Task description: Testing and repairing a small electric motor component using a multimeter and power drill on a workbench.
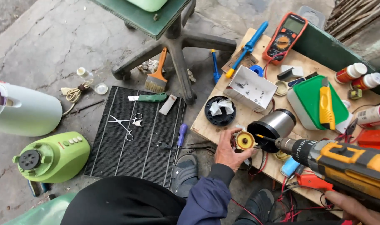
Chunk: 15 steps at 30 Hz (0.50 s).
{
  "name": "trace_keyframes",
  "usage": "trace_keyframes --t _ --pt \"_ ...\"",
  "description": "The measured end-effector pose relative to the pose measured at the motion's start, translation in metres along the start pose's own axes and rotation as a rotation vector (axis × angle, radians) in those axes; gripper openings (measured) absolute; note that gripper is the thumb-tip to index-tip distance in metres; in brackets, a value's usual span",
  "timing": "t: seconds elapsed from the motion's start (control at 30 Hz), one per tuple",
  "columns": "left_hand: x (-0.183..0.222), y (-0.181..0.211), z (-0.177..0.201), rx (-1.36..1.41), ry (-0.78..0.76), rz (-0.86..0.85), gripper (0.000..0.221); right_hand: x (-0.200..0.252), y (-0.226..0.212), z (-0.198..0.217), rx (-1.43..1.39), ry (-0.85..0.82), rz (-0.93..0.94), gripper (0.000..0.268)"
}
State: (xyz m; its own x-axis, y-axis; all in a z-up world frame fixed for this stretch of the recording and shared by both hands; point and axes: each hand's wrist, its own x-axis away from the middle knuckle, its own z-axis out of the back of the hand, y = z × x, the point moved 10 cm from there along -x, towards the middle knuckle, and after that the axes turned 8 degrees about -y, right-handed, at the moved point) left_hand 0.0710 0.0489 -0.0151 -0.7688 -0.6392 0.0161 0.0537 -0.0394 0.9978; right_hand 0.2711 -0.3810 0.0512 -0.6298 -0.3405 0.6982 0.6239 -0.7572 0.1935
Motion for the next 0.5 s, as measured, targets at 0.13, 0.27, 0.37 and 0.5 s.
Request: trace_keyframes --t 0.13,0.27,0.37,0.5 --pt "-0.001 -0.001 -0.003 -0.033 -0.024 0.065 0.066 0.03 -0.055 0.08 -0.915 0.154 -0.441 0.039" --pt "-0.002 0.002 -0.004 -0.091 -0.02 0.071 0.063 -0.003 -0.025 0.043 -0.797 0.041 -0.283 0.022" --pt "-0.002 0.0 -0.006 -0.108 -0.036 0.096 0.063 0.016 -0.058 0.081 -0.981 0.249 -0.197 0.026" --pt "-0.003 0.001 -0.004 -0.114 -0.038 0.049 0.064 0.034 -0.096 0.113 -1.0 0.25 -0.201 0.029"
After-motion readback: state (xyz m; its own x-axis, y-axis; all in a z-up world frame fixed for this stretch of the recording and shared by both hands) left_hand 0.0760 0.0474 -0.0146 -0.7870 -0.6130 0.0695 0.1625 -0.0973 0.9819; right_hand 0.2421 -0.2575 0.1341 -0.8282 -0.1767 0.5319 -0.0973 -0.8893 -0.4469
